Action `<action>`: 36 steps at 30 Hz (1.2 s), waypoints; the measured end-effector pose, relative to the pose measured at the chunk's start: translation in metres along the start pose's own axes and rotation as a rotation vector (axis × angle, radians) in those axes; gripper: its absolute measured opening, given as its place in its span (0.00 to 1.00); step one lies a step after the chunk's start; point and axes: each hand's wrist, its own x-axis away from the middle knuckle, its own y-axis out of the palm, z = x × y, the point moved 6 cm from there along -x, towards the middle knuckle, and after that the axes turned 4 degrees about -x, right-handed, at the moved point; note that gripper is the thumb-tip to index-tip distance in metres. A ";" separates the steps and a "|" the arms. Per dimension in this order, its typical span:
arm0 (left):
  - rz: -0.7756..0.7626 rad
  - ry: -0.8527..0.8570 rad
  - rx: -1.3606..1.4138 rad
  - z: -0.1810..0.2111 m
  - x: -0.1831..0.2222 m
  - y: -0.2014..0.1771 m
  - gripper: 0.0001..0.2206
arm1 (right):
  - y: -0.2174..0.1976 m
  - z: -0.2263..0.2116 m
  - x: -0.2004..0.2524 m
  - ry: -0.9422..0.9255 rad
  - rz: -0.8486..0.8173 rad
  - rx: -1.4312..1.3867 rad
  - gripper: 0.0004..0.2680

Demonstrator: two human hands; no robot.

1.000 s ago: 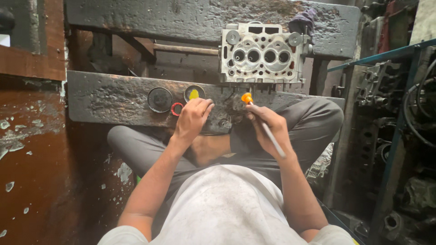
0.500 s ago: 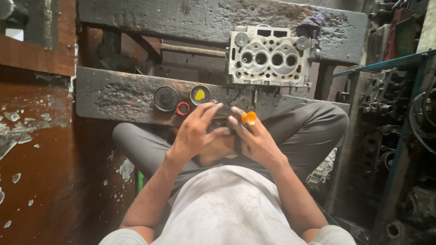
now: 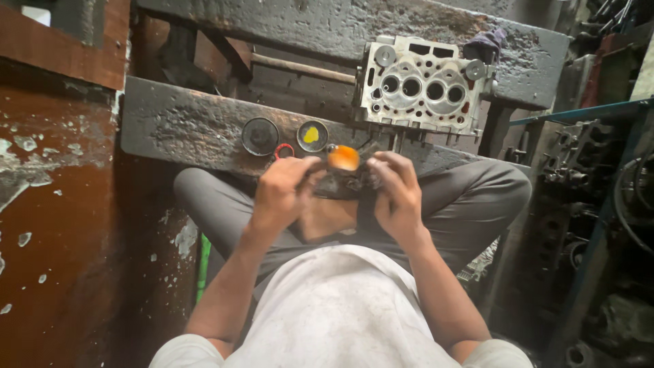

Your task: The person applies a substance to engine valves with a brush, inserts them into an engine head to rotate them, and wipes the components with a cloth.

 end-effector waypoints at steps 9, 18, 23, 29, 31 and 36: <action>0.032 -0.093 -0.140 -0.020 0.016 -0.019 0.11 | 0.033 0.125 0.050 0.492 -0.421 0.643 0.09; -0.087 -0.080 -0.018 -0.023 0.018 -0.010 0.18 | -0.019 0.082 0.017 0.383 -0.321 -0.277 0.05; -0.238 0.077 -0.012 -0.013 0.013 -0.002 0.23 | -0.038 0.019 0.015 0.423 -0.188 -0.981 0.08; -0.562 0.214 -0.057 0.003 0.006 0.003 0.26 | 0.002 0.007 0.037 0.568 -0.426 -0.855 0.12; -0.614 0.268 -0.151 0.007 0.009 -0.002 0.29 | 0.014 0.017 0.055 0.730 -0.521 -0.848 0.20; -0.581 0.338 -0.177 0.018 0.012 -0.003 0.29 | 0.040 0.027 0.088 0.843 -0.451 -0.903 0.14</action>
